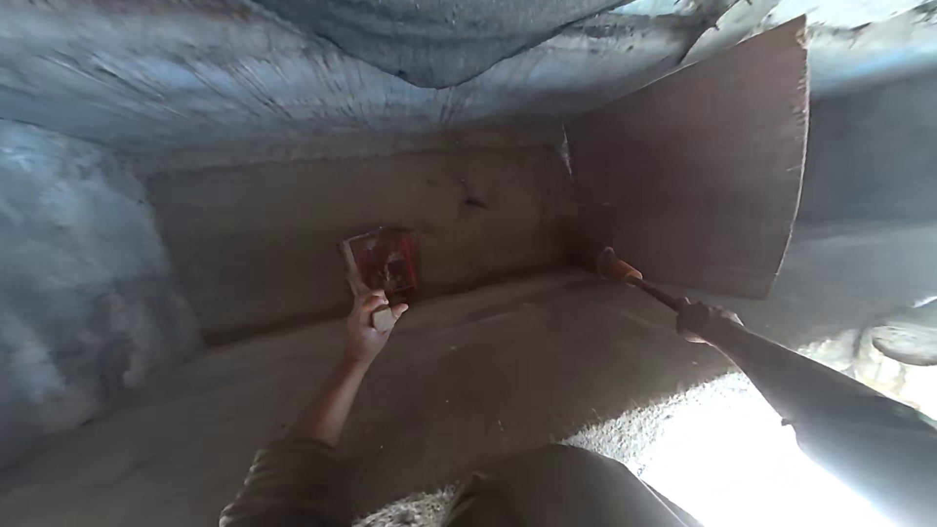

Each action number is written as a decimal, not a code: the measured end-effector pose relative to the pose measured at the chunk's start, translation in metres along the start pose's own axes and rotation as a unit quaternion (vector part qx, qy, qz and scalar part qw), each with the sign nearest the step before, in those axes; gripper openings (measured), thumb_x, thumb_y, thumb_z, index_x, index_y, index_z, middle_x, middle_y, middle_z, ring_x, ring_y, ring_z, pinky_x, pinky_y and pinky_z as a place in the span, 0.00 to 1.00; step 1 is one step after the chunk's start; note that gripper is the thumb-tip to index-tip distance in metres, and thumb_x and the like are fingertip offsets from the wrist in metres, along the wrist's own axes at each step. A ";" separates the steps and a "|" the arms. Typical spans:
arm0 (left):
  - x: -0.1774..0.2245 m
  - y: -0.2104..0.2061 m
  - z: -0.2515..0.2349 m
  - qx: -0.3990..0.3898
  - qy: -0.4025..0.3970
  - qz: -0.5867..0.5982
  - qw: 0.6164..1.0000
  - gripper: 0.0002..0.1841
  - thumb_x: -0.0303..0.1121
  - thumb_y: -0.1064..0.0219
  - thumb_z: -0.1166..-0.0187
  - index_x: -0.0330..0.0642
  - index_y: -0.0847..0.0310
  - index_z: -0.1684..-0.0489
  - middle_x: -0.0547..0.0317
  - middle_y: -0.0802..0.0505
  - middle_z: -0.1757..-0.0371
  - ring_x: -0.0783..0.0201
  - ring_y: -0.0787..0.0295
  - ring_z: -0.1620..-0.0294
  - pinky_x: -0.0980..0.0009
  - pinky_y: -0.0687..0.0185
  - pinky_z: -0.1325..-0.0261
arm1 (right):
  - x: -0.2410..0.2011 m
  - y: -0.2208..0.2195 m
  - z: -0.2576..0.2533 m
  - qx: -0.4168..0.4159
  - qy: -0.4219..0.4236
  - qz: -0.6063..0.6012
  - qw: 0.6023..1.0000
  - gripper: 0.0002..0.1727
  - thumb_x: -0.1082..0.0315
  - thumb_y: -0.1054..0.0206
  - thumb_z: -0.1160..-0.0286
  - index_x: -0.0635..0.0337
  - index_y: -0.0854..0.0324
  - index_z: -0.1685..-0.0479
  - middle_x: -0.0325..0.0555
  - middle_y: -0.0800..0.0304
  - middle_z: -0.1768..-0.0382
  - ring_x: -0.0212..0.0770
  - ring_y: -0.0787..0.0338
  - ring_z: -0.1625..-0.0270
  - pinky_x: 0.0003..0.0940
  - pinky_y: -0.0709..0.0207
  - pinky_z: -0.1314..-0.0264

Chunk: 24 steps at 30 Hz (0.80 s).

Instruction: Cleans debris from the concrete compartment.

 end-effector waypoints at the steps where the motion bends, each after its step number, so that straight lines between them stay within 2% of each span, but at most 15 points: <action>1: -0.002 0.003 0.001 -0.006 0.005 0.003 1.000 0.19 0.38 0.23 0.24 0.31 0.25 0.54 0.43 0.13 0.52 0.65 0.14 0.46 0.74 0.19 0.37 | -0.003 0.002 0.001 0.003 0.000 0.001 1.000 0.45 0.63 0.27 0.27 0.66 0.45 0.11 0.74 0.24 0.25 0.72 0.22 0.23 0.70 0.27 0.29; 6: -0.003 0.018 0.001 -0.048 -0.007 -0.001 0.999 0.17 0.37 0.25 0.21 0.33 0.26 0.54 0.43 0.14 0.53 0.63 0.13 0.47 0.73 0.17 0.39 | -0.012 0.004 -0.006 0.009 0.013 0.011 1.000 0.41 0.63 0.27 0.28 0.69 0.40 0.15 0.73 0.23 0.26 0.72 0.22 0.24 0.70 0.26 0.30; 8: -0.001 0.022 0.005 -0.079 -0.025 -0.002 0.997 0.18 0.37 0.26 0.21 0.30 0.25 0.54 0.38 0.12 0.53 0.58 0.12 0.46 0.69 0.16 0.39 | -0.012 0.007 -0.001 0.011 0.020 0.009 1.000 0.40 0.64 0.28 0.27 0.70 0.39 0.16 0.74 0.22 0.27 0.72 0.21 0.24 0.71 0.26 0.30; 11: -0.002 0.027 0.015 -0.110 -0.027 0.010 0.994 0.18 0.38 0.26 0.21 0.31 0.27 0.53 0.39 0.14 0.51 0.58 0.13 0.43 0.69 0.19 0.36 | -0.012 0.010 0.007 0.007 0.022 0.013 1.000 0.40 0.66 0.30 0.25 0.66 0.41 0.13 0.73 0.22 0.27 0.72 0.21 0.24 0.70 0.26 0.31; 15: 0.002 0.032 0.032 -0.147 -0.026 0.010 0.989 0.18 0.38 0.26 0.20 0.35 0.30 0.50 0.40 0.14 0.50 0.58 0.13 0.42 0.70 0.18 0.36 | -0.009 0.006 0.006 0.010 0.024 0.002 1.000 0.44 0.66 0.29 0.26 0.59 0.48 0.08 0.73 0.23 0.26 0.72 0.22 0.24 0.71 0.27 0.30; 17: 0.007 0.033 0.042 -0.163 -0.026 0.003 0.986 0.18 0.38 0.27 0.20 0.35 0.30 0.50 0.39 0.14 0.49 0.57 0.13 0.41 0.69 0.19 0.34 | -0.006 0.002 0.001 0.009 0.019 0.006 1.000 0.43 0.65 0.29 0.26 0.63 0.46 0.11 0.74 0.22 0.28 0.72 0.21 0.24 0.70 0.26 0.30; 20: 0.010 0.033 0.053 -0.159 -0.013 0.008 0.987 0.16 0.36 0.28 0.19 0.32 0.28 0.53 0.38 0.14 0.50 0.56 0.13 0.41 0.69 0.18 0.35 | -0.005 0.000 0.006 0.005 0.020 0.022 1.000 0.41 0.68 0.30 0.25 0.66 0.46 0.12 0.73 0.23 0.27 0.71 0.21 0.24 0.69 0.26 0.30; 24: 0.005 0.035 0.061 -0.140 0.048 0.026 0.989 0.12 0.33 0.29 0.20 0.30 0.21 0.52 0.42 0.09 0.52 0.59 0.11 0.43 0.68 0.17 0.34 | -0.013 -0.003 0.009 -0.014 0.045 0.068 0.997 0.39 0.72 0.32 0.25 0.69 0.45 0.14 0.74 0.23 0.28 0.71 0.20 0.24 0.66 0.24 0.31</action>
Point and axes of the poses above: each hand's wrist, its own z-axis away from the middle knuckle, its own y-axis out of the back of the hand, x = y × z, the point moved 9 cm from there along -z, towards the middle knuckle
